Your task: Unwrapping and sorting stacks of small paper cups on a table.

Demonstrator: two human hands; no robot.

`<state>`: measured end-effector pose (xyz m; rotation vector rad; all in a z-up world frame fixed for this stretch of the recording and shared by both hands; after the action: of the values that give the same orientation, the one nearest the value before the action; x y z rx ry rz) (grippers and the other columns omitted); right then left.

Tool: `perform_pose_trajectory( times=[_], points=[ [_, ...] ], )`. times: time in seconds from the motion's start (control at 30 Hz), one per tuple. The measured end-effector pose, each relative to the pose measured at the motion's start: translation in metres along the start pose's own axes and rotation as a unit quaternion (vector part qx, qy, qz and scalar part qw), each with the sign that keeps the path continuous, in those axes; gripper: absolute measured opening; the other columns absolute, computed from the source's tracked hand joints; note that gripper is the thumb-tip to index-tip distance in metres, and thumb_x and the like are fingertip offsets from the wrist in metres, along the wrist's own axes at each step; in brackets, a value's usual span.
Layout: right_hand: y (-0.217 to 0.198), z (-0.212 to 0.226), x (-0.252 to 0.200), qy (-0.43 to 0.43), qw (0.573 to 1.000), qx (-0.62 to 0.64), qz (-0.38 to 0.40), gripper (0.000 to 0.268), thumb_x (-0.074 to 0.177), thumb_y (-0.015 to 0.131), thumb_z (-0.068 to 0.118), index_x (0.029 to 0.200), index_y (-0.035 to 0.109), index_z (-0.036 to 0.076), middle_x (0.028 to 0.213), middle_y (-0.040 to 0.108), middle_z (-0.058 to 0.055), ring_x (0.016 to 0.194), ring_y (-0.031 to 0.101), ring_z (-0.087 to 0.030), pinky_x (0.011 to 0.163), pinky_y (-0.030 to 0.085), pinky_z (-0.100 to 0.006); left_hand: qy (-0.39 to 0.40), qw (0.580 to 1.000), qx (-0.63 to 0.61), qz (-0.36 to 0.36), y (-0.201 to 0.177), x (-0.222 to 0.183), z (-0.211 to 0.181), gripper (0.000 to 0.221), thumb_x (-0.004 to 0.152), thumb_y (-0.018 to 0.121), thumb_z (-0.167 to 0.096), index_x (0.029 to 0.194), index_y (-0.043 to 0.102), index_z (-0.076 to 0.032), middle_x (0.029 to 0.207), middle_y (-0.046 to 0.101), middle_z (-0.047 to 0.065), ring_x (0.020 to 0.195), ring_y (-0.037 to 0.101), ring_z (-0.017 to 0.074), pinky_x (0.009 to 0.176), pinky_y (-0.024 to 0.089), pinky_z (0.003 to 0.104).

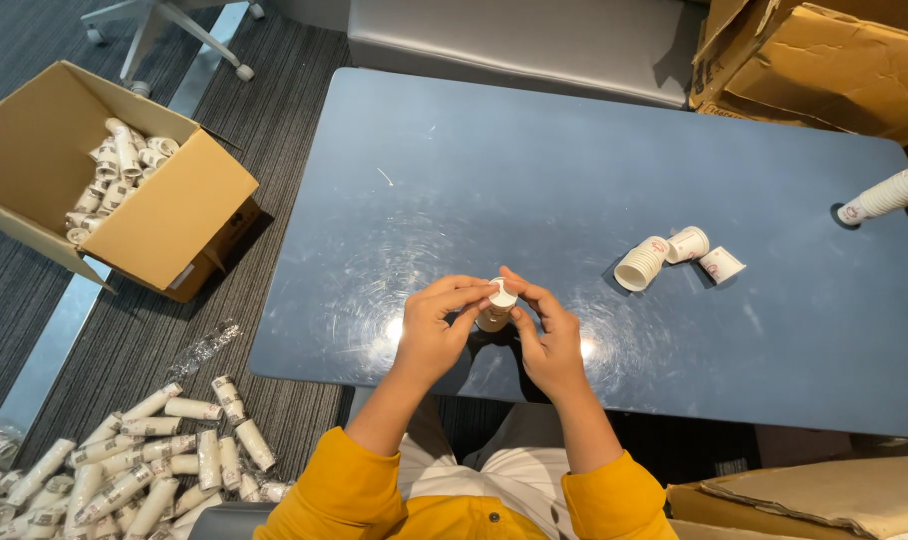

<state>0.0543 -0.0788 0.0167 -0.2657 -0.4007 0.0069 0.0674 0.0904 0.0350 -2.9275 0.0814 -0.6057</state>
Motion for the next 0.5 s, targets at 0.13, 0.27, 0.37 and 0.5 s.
perform_pose_trajectory(
  times=[0.13, 0.27, 0.37, 0.5],
  points=[
    [0.001, -0.008, -0.003, 0.008, 1.0, 0.009, 0.0, 0.029, 0.098, 0.057, -0.004, 0.126, 0.063, 0.0, 0.141, 0.065, -0.018, 0.132, 0.064, -0.03, 0.111, 0.052, -0.039, 0.017, 1.0, 0.0, 0.001, 0.002, -0.001, 0.004, 0.021, 0.091, 0.072, -0.004, 0.111, 0.079, -0.008, 0.108, 0.078, 0.01, 0.094, 0.076, 0.0182, 0.082, 0.061, 0.028],
    [0.004, -0.022, -0.011, 0.053, 0.998, 0.042, 0.006, 0.033, 0.096, 0.058, -0.006, 0.128, 0.064, 0.0, 0.139, 0.066, -0.018, 0.13, 0.064, -0.028, 0.11, 0.052, -0.038, 0.016, 1.0, 0.016, -0.011, 0.006, -0.008, 0.02, 0.014, 0.09, 0.075, -0.006, 0.104, 0.079, -0.004, 0.106, 0.078, 0.011, 0.095, 0.076, 0.0191, 0.083, 0.06, 0.029],
    [0.004, -0.028, -0.013, 0.056, 0.998, 0.024, -0.001, 0.036, 0.093, 0.061, -0.006, 0.128, 0.065, 0.001, 0.138, 0.068, -0.017, 0.13, 0.065, -0.028, 0.11, 0.052, -0.037, 0.007, 1.0, -0.01, -0.014, 0.007, -0.007, 0.024, 0.015, 0.09, 0.075, -0.007, 0.104, 0.079, -0.003, 0.104, 0.078, 0.011, 0.093, 0.076, 0.0183, 0.081, 0.06, 0.028],
    [-0.002, -0.022, -0.011, 0.031, 0.999, -0.016, 0.002, 0.041, 0.09, 0.065, -0.006, 0.13, 0.067, 0.003, 0.137, 0.069, -0.016, 0.136, 0.061, -0.029, 0.113, 0.048, -0.039, -0.019, 1.0, 0.001, -0.015, 0.009, -0.006, 0.026, 0.015, 0.086, 0.076, -0.007, 0.101, 0.08, -0.003, 0.1, 0.077, 0.009, 0.083, 0.075, 0.0186, 0.072, 0.057, 0.026]
  ],
)
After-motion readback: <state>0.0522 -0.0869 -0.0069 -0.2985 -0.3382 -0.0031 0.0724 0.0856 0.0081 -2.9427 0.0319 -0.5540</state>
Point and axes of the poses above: each hand's wrist, its own x-axis towards the middle knuckle, its own y-axis out of the palm, z = x × y, the point moved 4 cm from there along x, towards the middle knuckle
